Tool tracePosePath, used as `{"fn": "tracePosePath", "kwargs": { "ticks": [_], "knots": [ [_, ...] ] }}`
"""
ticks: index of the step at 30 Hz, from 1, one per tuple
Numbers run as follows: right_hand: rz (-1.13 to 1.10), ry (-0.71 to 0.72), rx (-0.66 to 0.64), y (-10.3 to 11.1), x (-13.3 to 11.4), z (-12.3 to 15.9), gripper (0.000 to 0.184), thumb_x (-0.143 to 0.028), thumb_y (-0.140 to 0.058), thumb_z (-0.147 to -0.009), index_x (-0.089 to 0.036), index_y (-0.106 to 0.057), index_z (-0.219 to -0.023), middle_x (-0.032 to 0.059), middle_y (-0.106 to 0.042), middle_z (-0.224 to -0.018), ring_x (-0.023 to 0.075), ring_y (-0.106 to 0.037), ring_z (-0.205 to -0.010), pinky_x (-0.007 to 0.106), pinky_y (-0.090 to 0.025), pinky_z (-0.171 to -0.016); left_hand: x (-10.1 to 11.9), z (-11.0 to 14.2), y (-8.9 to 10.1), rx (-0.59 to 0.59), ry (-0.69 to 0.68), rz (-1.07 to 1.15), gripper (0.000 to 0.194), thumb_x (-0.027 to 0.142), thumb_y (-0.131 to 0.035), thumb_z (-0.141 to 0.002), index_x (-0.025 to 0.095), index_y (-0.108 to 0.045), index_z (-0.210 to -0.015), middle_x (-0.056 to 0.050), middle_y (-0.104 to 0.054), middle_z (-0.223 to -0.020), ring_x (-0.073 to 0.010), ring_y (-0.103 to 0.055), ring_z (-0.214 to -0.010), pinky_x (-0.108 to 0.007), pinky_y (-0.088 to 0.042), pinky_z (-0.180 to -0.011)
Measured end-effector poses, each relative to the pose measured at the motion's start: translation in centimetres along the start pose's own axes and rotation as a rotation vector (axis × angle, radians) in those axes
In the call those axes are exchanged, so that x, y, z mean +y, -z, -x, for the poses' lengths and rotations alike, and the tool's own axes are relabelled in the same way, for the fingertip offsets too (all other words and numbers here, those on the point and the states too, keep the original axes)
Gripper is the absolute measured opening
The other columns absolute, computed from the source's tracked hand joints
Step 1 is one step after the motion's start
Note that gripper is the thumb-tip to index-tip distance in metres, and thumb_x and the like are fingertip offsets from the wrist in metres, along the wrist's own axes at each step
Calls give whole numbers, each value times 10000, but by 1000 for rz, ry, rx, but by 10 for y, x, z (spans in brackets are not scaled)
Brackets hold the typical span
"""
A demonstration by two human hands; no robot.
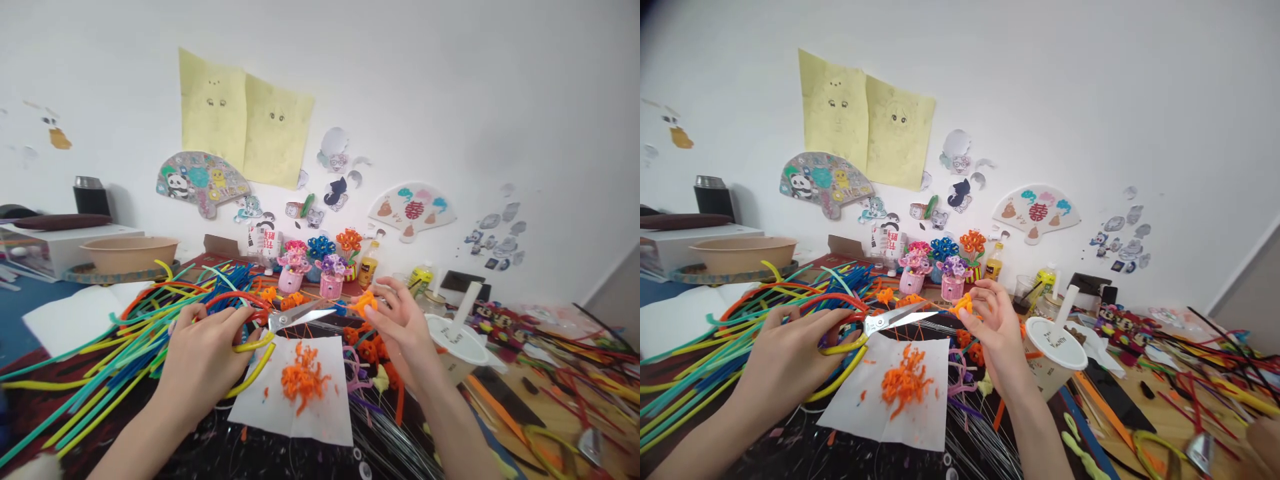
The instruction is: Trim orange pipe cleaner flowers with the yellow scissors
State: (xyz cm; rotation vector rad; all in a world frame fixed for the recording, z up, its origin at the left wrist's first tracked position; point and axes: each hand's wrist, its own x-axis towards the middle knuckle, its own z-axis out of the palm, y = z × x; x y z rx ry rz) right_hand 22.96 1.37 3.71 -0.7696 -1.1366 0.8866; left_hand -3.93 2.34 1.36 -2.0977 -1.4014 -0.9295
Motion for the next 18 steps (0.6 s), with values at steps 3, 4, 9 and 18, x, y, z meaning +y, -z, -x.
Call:
{"fn": "tracePosePath", "kwargs": {
  "ticks": [3, 4, 9, 18],
  "knots": [
    [-6, -9, 33, 1, 0, 0, 474, -278, -831, -628, -277, -577, -1028, 1, -588, -1002, 178, -635, -881, 312, -525, -800, -2, 0, -2, 0, 52, -34, 240, 361, -469, -857, 228, -668, -852, -12, -738, -728, -209, -614, -605, -380, -322, -770],
    [-14, -8, 48, 1, 0, -1, 472, -279, -832, -626, -275, -580, -1025, 2, -589, -1005, 178, -635, -885, 311, -527, -800, -3, 0, -2, -4, 60, -29, 238, 365, -473, -854, 230, -668, -858, -13, -742, -740, -210, -621, -613, -380, -325, -773],
    [-77, -13, 104, 3, -1, -2, 439, -269, -829, -638, -274, -591, -1007, 0, -603, -1014, 179, -647, -901, 309, -525, -816, -2, -2, 1, -87, 27, 8, 240, 367, -480, -843, 226, -673, -873, -22, -738, -769, -224, -647, -672, -397, -341, -803],
    [-101, -5, 202, 9, 0, -7, 378, -306, -783, -691, -260, -626, -1032, -16, -641, -846, 152, -630, -766, 336, -530, -812, -3, -2, -1, -271, 61, 115, 240, 377, -530, -795, 257, -695, -922, -34, -745, -939, -246, -686, -799, -278, -402, -584]
  ]
}}
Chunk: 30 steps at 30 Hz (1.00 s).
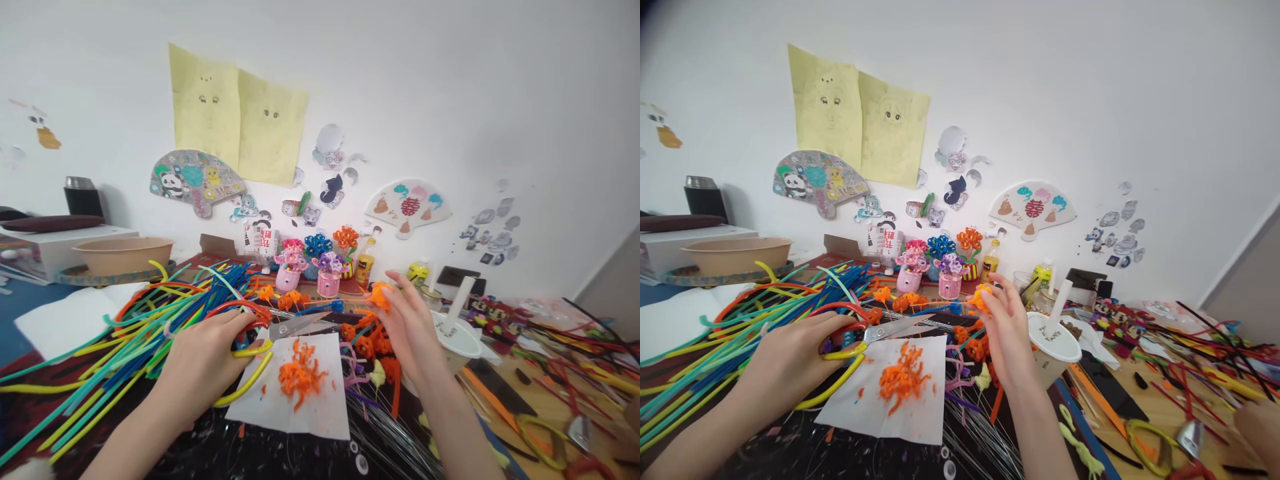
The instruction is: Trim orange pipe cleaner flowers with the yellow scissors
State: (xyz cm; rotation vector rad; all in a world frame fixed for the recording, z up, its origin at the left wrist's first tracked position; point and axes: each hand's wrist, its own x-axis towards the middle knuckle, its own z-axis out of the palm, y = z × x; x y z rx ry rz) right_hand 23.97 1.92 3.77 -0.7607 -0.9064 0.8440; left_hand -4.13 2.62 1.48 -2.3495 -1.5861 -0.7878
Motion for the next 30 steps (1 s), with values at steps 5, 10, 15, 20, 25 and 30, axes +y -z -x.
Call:
{"fn": "tracePosePath", "kwargs": {
  "ticks": [5, 10, 15, 20, 25, 30],
  "knots": [
    [-38, -80, 27, 1, -2, -2, 348, -321, -767, -695, -231, -656, -1013, 10, -673, -856, 165, -638, -781, 325, -527, -783, -1, -1, 6, -121, 41, -79, 179, 362, -576, -770, 261, -713, -823, -29, -745, -755, -252, -677, -664, -269, -329, -514],
    [-42, -93, 20, 1, -2, -1, 350, -308, -752, -699, -228, -664, -1029, 13, -692, -830, 159, -636, -733, 338, -522, -778, -2, -3, 9, -159, 128, -144, 207, 367, -532, -793, 257, -703, -829, -56, -743, -747, -272, -681, -712, -261, -287, -509],
    [-3, -89, 22, 1, -1, -1, 316, -316, -753, -697, -231, -670, -989, 19, -697, -849, 170, -646, -740, 343, -525, -767, -6, -3, 5, -274, 159, -116, 217, 397, -532, -758, 223, -662, -746, -67, -721, -726, -246, -656, -671, -247, -258, -490],
    [26, -102, 17, 0, 1, 0, 304, -322, -760, -696, -236, -668, -973, 17, -699, -840, 171, -653, -751, 332, -530, -761, -15, 0, -1, -396, 149, 16, 259, 448, -533, -742, 219, -637, -679, -33, -674, -646, -205, -601, -592, -250, -284, -498],
    [50, -114, -18, 0, 4, 0, 312, -329, -760, -699, -229, -668, -980, 26, -699, -867, 172, -653, -751, 327, -534, -750, -13, 2, -2, -426, 130, 156, 221, 411, -585, -705, 229, -689, -775, -20, -685, -696, -196, -608, -643, -247, -346, -547],
    [47, -129, -42, 0, 7, 0, 280, -316, -756, -704, -227, -668, -955, 24, -697, -852, 165, -643, -747, 328, -536, -756, -12, 2, 1, -465, 112, 220, 252, 367, -619, -683, 243, -723, -876, -6, -683, -702, -183, -606, -631, -235, -362, -547]
  ]
}}
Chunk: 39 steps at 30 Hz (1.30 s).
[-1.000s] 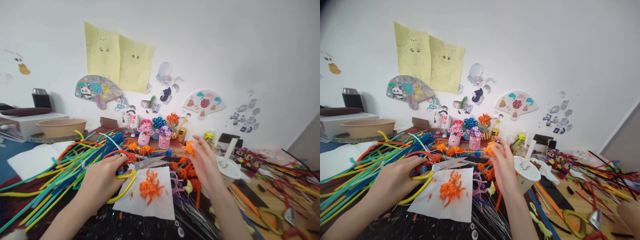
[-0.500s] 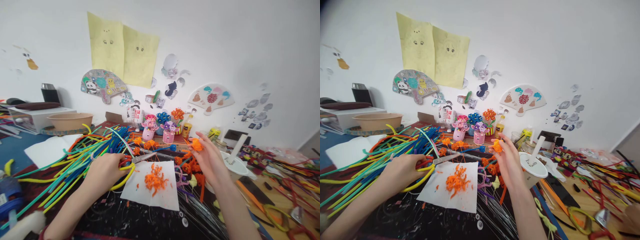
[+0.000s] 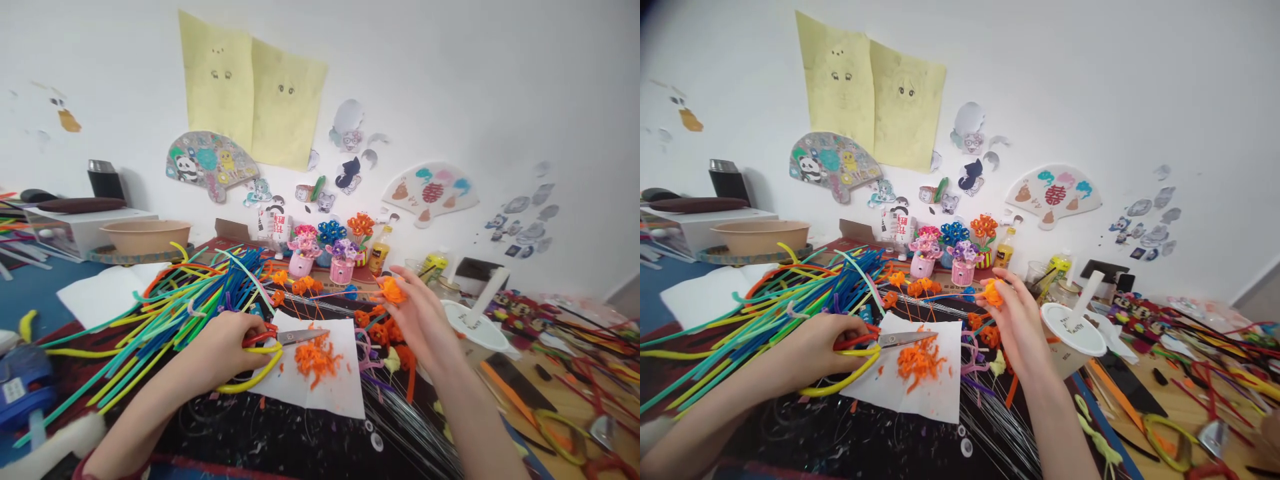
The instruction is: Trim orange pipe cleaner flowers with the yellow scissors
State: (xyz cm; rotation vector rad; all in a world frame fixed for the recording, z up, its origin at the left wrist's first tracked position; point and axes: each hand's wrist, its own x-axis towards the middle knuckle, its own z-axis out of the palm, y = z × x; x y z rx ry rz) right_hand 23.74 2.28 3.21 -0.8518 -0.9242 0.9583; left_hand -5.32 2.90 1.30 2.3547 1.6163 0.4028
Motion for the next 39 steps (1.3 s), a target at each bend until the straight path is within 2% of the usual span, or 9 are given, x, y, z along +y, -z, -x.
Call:
{"fn": "tracePosePath", "kwargs": {
  "ticks": [9, 13, 18, 20, 22, 24, 27, 33, 39],
  "knots": [
    [15, -39, -49, -9, 5, 3, 284, -354, -767, -686, -225, -674, -922, 12, -681, -808, 174, -642, -741, 346, -531, -747, -6, -1, -9, -15, -46, -47, 149, 318, -610, -665, 225, -688, -751, -18, -670, -702, -187, -599, -647, -247, -361, -564],
    [25, -49, -110, -9, 7, 3, 295, -367, -762, -696, -228, -672, -940, 20, -688, -795, 181, -645, -747, 340, -524, -735, -12, 1, -17, 3, -92, -66, 201, 311, -628, -662, 221, -672, -836, -47, -673, -828, -220, -610, -762, -278, -401, -650],
    [69, -31, -173, -13, 9, 8, 280, -392, -751, -724, -237, -666, -942, 16, -675, -819, 167, -631, -740, 312, -517, -705, -10, 0, -4, 16, -151, 2, 115, 330, -634, -713, 224, -648, -755, -9, -646, -762, -175, -580, -668, -252, -384, -580],
    [113, 0, -189, -18, 9, 13, 267, -390, -735, -750, -243, -654, -958, 5, -656, -815, 158, -619, -731, 303, -516, -700, -2, -1, 2, 108, -207, 79, 107, 315, -592, -778, 221, -635, -752, 0, -649, -755, -161, -587, -679, -248, -407, -605],
    [157, 23, -217, -23, 10, 18, 265, -385, -725, -768, -249, -637, -977, 6, -645, -873, 154, -615, -743, 301, -514, -717, 9, -1, 5, 342, -263, 134, 137, 317, -535, -853, 220, -627, -820, -15, -662, -854, -172, -606, -784, -273, -442, -713],
    [189, 24, -255, -28, 12, 22, 277, -384, -725, -767, -251, -622, -988, 15, -633, -948, 153, -614, -747, 300, -515, -717, 20, 0, 2, 478, -318, 183, 134, 328, -548, -871, 224, -624, -909, -28, -661, -947, -188, -607, -897, -290, -454, -795],
    [200, 17, -315, -36, 19, 28, 281, -361, -736, -755, -261, -615, -989, 15, -609, -1000, 155, -610, -778, 290, -521, -713, 33, 1, -8, 514, -405, 216, 116, 283, -547, -894, 219, -626, -950, -37, -655, -1001, -188, -593, -956, -302, -449, -853],
    [195, 59, -458, -48, 35, 41, 294, -291, -731, -763, -261, -602, -1025, 32, -603, -1067, 200, -577, -1034, 312, -485, -875, 36, 0, -23, 459, -479, 266, 91, 258, -567, -900, 213, -617, -838, 0, -647, -861, -155, -589, -832, -260, -437, -736],
    [151, 63, -391, -53, 40, 45, 310, -308, -765, -732, -271, -626, -1007, 23, -616, -1052, 203, -569, -1073, 319, -456, -925, 37, -2, -23, 482, -498, 297, 118, 277, -605, -868, 203, -596, -776, -4, -634, -818, -166, -567, -805, -267, -410, -707]
  ]
}}
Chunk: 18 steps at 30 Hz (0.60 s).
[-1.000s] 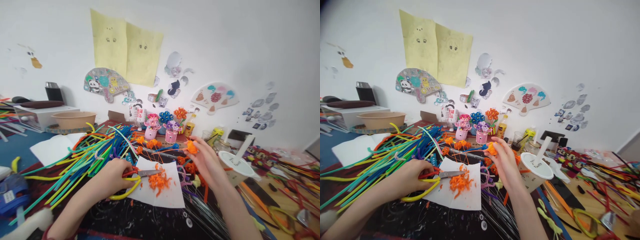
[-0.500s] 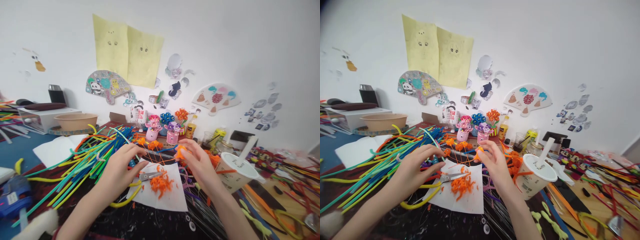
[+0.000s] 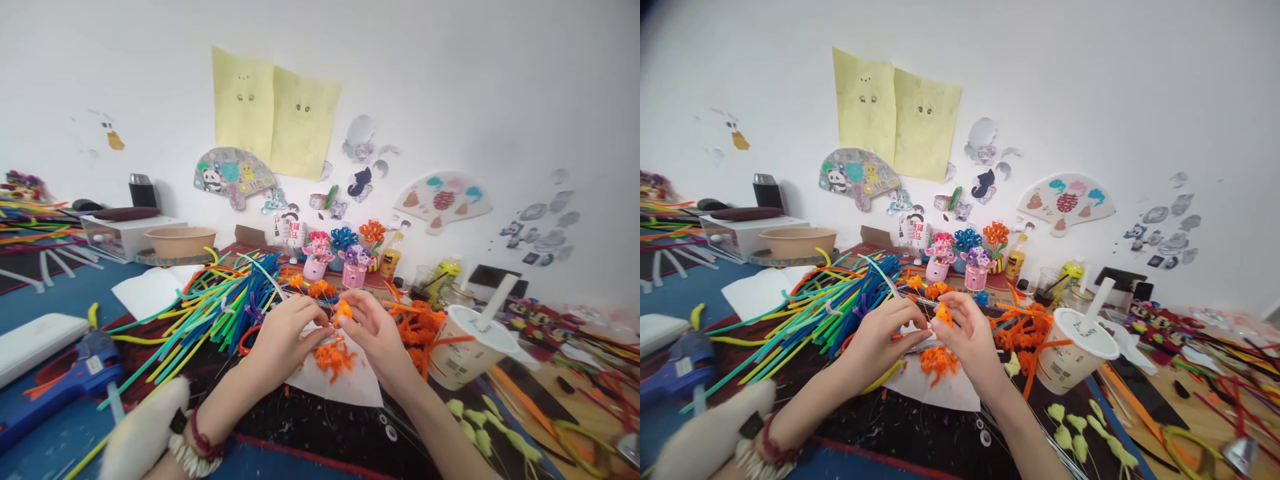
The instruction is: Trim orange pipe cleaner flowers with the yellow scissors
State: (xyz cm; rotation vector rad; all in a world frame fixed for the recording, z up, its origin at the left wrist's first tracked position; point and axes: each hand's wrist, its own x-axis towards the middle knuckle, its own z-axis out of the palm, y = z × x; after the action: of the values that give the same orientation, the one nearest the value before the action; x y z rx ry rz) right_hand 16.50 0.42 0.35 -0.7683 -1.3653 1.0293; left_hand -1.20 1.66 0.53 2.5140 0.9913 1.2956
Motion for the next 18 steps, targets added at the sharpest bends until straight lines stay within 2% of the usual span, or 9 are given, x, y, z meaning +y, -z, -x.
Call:
{"fn": "tracePosePath", "kwargs": {
  "ticks": [2, 4, 7, 9, 11, 14, 18],
  "knots": [
    [-66, -1, 18, 1, 1, -2, 353, -323, -791, -704, -279, -636, -1018, 22, -618, -1046, 200, -576, -1054, 309, -464, -907, 4, -4, 0, 14, 33, 67, 134, 259, -591, -862, 200, -584, -743, -1, -620, -784, -160, -554, -776, -264, -401, -693],
    [-186, -15, 21, 3, 1, -5, 467, -358, -803, -688, -313, -608, -1110, 20, -623, -1053, 196, -603, -995, 322, -484, -872, 8, -10, 0, 31, 113, 181, 131, 242, -594, -841, 195, -581, -720, 3, -607, -755, -152, -544, -745, -255, -394, -676],
    [-252, -61, -7, 5, 0, -12, 540, -423, -798, -684, -300, -606, -1174, 43, -663, -1054, 214, -638, -964, 380, -467, -926, 16, -24, -1, 66, 160, 245, 129, 255, -572, -840, 186, -598, -734, 6, -603, -711, -138, -534, -665, -247, -392, -628],
    [-197, -101, -24, 5, -2, -18, 473, -442, -798, -678, -225, -679, -1081, 80, -697, -1003, 247, -652, -946, 414, -475, -914, 19, -35, -3, 86, 175, 279, 146, 275, -555, -845, 180, -611, -748, 4, -614, -702, -130, -532, -628, -241, -394, -605],
    [-141, -102, 48, 3, -4, -24, 413, -453, -791, -682, -167, -726, -972, 109, -721, -949, 270, -659, -932, 428, -483, -892, 19, -46, -7, 102, 189, 320, 153, 283, -545, -842, 177, -621, -761, 3, -626, -709, -129, -546, -633, -232, -403, -601],
    [-133, -39, 160, 3, -5, -35, 371, -457, -797, -666, -167, -747, -892, 91, -737, -914, 250, -665, -898, 400, -482, -884, 16, -57, -14, 131, 225, 368, 219, 347, -518, -853, 173, -626, -777, 3, -628, -703, -130, -549, -630, -224, -407, -588],
    [-113, -4, 252, 6, 2, -41, 333, -437, -823, -626, -168, -763, -812, 71, -743, -798, 222, -671, -783, 370, -499, -807, 8, -58, -25, 115, 271, 403, 274, 399, -507, -850, 165, -619, -764, 6, -614, -674, -116, -504, -560, -217, -378, -535]
  ]
}}
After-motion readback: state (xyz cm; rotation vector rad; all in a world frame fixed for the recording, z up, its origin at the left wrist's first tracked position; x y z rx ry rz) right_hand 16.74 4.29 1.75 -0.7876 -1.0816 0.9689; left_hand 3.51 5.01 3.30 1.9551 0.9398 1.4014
